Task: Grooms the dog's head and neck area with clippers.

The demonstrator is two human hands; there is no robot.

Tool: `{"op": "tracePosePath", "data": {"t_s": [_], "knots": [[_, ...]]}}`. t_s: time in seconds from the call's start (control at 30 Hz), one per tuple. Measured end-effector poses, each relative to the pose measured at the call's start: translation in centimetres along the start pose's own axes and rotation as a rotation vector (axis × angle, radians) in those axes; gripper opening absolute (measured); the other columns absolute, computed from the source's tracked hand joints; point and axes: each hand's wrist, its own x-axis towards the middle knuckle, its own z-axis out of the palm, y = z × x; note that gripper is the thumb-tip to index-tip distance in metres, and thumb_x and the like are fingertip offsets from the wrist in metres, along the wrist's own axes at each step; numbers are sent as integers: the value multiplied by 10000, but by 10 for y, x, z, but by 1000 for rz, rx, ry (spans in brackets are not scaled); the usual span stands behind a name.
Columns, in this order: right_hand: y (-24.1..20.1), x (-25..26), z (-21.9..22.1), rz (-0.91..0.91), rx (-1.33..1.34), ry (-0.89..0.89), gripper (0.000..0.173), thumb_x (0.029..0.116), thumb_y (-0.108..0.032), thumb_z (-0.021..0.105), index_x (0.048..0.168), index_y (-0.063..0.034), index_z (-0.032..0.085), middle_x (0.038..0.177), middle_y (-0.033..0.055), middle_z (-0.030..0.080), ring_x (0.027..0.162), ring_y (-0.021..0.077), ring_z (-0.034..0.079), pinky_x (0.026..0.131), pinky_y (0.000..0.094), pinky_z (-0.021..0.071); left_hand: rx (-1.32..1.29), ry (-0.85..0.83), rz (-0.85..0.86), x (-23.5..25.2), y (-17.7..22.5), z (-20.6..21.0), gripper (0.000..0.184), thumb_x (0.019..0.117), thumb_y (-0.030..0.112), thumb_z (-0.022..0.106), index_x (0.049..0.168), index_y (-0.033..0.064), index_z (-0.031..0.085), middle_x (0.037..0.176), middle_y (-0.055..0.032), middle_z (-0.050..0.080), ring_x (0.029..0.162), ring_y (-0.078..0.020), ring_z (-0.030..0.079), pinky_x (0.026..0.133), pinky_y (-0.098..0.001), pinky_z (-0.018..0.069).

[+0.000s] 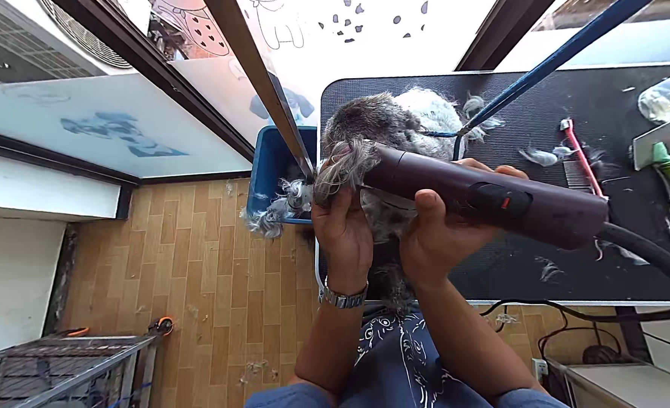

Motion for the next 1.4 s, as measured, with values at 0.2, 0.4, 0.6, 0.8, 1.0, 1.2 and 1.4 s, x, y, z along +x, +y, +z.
{"op": "tracePosePath", "data": {"t_s": [0.2,0.4,0.6,0.8,1.0,1.2,1.4], "knots": [[0,-4,15,23,57,-17,664,828,-95,850,1311,-124,396,1187,19,592,1113,135,633,931,328,583,68,-13,4,-6,-1,-4,196,982,81,647,1177,74,643,1139,-84,683,1102,-182,659,1007,-381,536],[-14,12,37,28,159,-133,602,853,-85,825,1287,-120,408,1176,6,605,1135,118,626,948,314,575,61,54,-44,-6,2,1,170,1017,74,580,1169,99,651,1109,-62,696,1082,-158,673,993,-360,545],[-19,30,-3,-137,0,-268,656,814,-176,871,1288,-131,420,1208,25,656,1117,198,673,976,425,585,-118,90,-190,6,5,-6,147,1043,110,505,1123,102,629,1057,-60,686,1016,-170,683,971,-356,553],[-1,5,-25,-89,-85,-89,646,789,-152,890,1260,-157,449,1181,0,655,1091,171,677,955,397,594,-93,46,-161,1,2,-5,119,1017,96,565,1117,122,625,1065,-51,681,1024,-158,678,947,-345,560],[1,-3,-16,-61,-23,1,645,792,-152,886,1266,-142,450,1188,9,637,1099,160,663,945,367,590,-10,-27,-73,-4,-1,-6,165,995,69,593,1135,115,669,1117,-55,699,1080,-160,671,983,-358,547],[-5,-7,4,44,105,1,639,812,-82,857,1284,-117,428,1213,50,632,1149,191,648,966,382,579,60,-30,-52,-10,-4,-7,119,989,77,605,1048,122,698,1022,-40,714,996,-144,689,920,-351,573],[-7,-7,-11,6,56,19,620,819,-123,863,1274,-129,441,1203,35,629,1133,178,651,963,372,580,115,-42,-25,-9,-4,-8,217,1020,69,539,1184,132,667,1159,-42,696,1112,-152,660,987,-368,545]]}}
